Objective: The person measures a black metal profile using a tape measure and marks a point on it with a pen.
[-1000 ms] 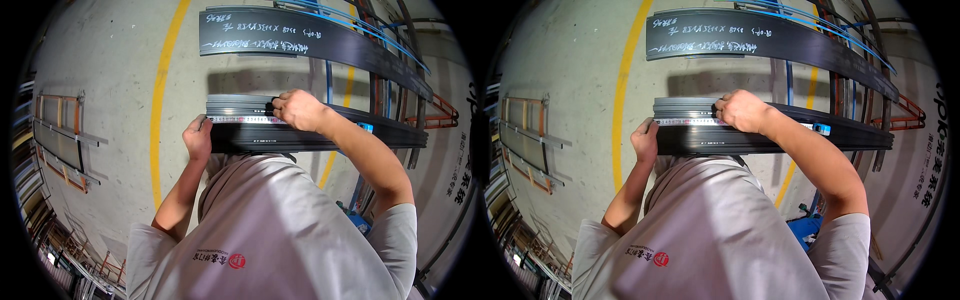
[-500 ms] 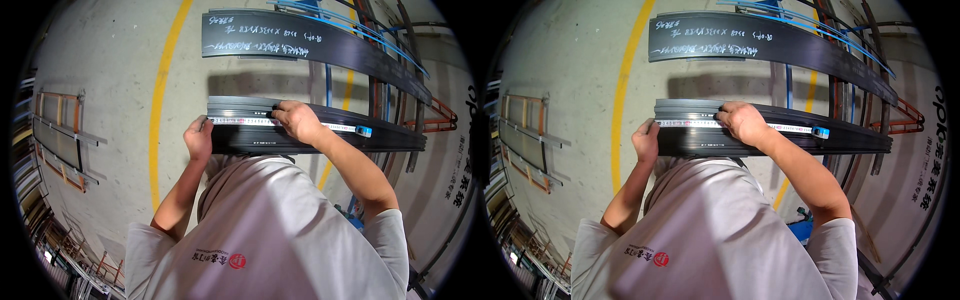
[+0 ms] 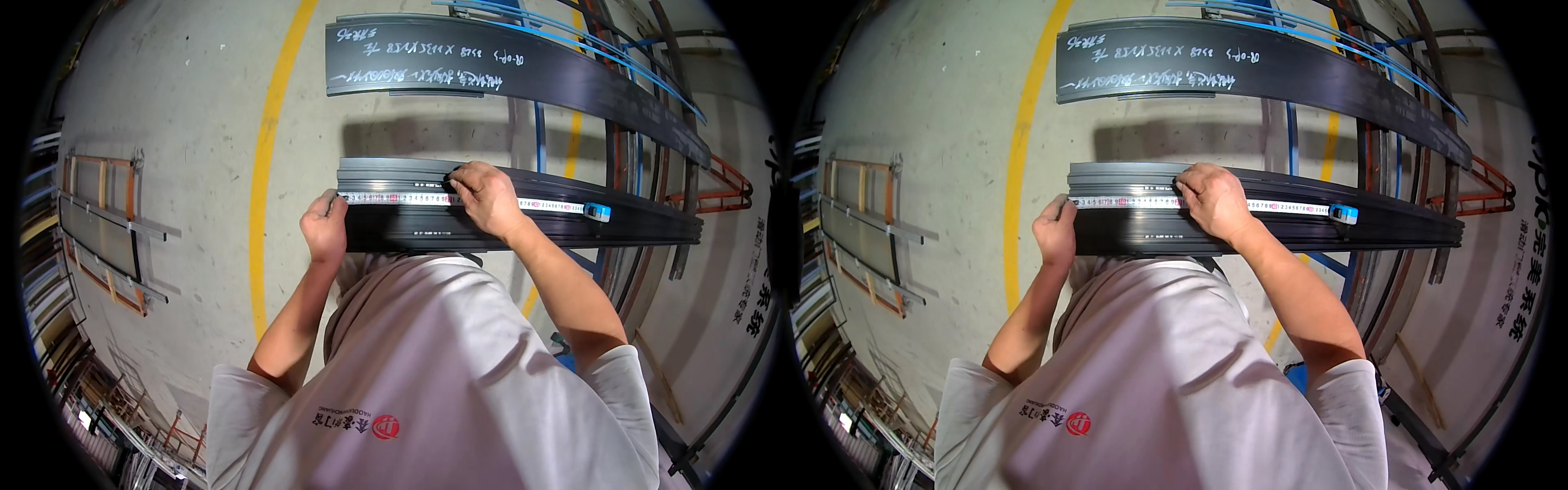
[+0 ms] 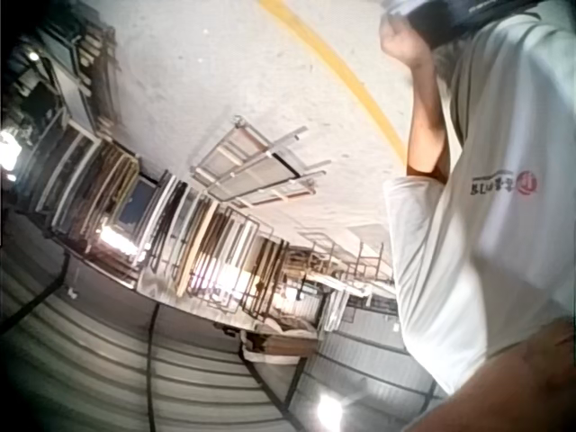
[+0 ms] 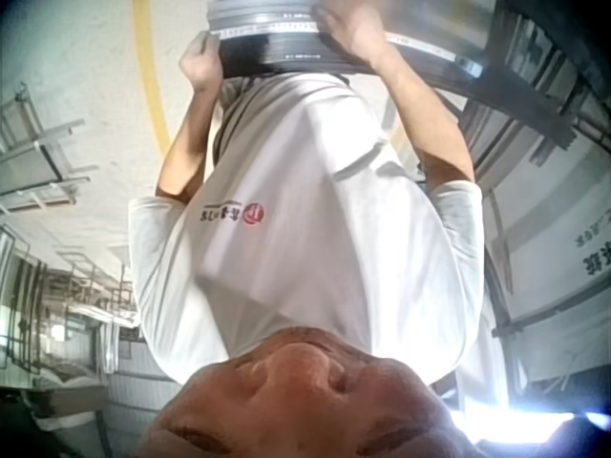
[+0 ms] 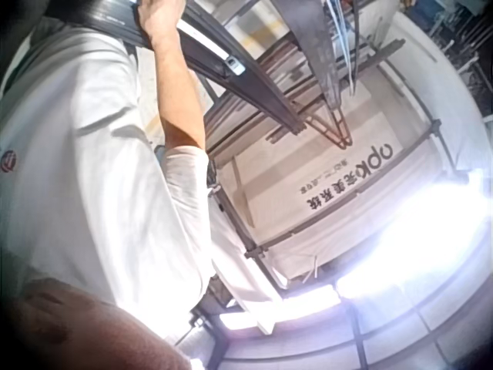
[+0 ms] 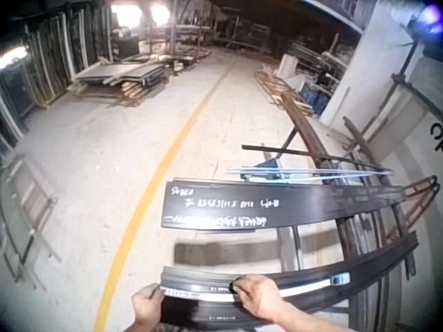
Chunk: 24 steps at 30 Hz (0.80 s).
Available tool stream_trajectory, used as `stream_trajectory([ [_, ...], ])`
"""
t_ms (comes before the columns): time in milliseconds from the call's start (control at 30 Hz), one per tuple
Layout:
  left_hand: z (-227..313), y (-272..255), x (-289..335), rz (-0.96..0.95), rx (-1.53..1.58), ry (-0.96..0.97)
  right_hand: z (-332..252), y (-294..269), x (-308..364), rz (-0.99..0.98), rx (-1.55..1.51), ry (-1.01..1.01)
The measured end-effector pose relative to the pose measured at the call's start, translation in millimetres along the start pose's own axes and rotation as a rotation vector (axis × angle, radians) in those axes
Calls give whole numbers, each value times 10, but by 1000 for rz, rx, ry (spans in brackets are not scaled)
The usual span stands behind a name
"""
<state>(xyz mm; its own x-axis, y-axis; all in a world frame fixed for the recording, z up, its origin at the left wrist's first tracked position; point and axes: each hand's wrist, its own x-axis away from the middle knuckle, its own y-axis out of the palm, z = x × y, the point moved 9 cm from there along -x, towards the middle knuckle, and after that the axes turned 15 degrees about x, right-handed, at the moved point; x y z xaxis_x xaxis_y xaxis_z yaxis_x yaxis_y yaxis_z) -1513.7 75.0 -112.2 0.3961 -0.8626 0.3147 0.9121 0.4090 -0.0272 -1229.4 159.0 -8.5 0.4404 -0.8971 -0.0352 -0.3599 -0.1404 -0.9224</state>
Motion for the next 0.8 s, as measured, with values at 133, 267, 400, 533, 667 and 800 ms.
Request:
stream_trajectory([
  [133,47,9,13,8,-7,-19,-17,17,-3,5,7,10],
  [267,-16,-6,-13,-12,-4,-24,17,28,4,6,-17,35],
  [400,49,-1,4,29,-4,37,-8,16,-11,9,7,25],
  [533,11,-9,-7,34,14,43,15,41,-18,-14,15,39],
  [667,48,11,1,27,25,32,13,55,-24,-5,22,30],
  [800,30,-2,0,34,33,28,-388,-52,-32,-12,241,-314],
])
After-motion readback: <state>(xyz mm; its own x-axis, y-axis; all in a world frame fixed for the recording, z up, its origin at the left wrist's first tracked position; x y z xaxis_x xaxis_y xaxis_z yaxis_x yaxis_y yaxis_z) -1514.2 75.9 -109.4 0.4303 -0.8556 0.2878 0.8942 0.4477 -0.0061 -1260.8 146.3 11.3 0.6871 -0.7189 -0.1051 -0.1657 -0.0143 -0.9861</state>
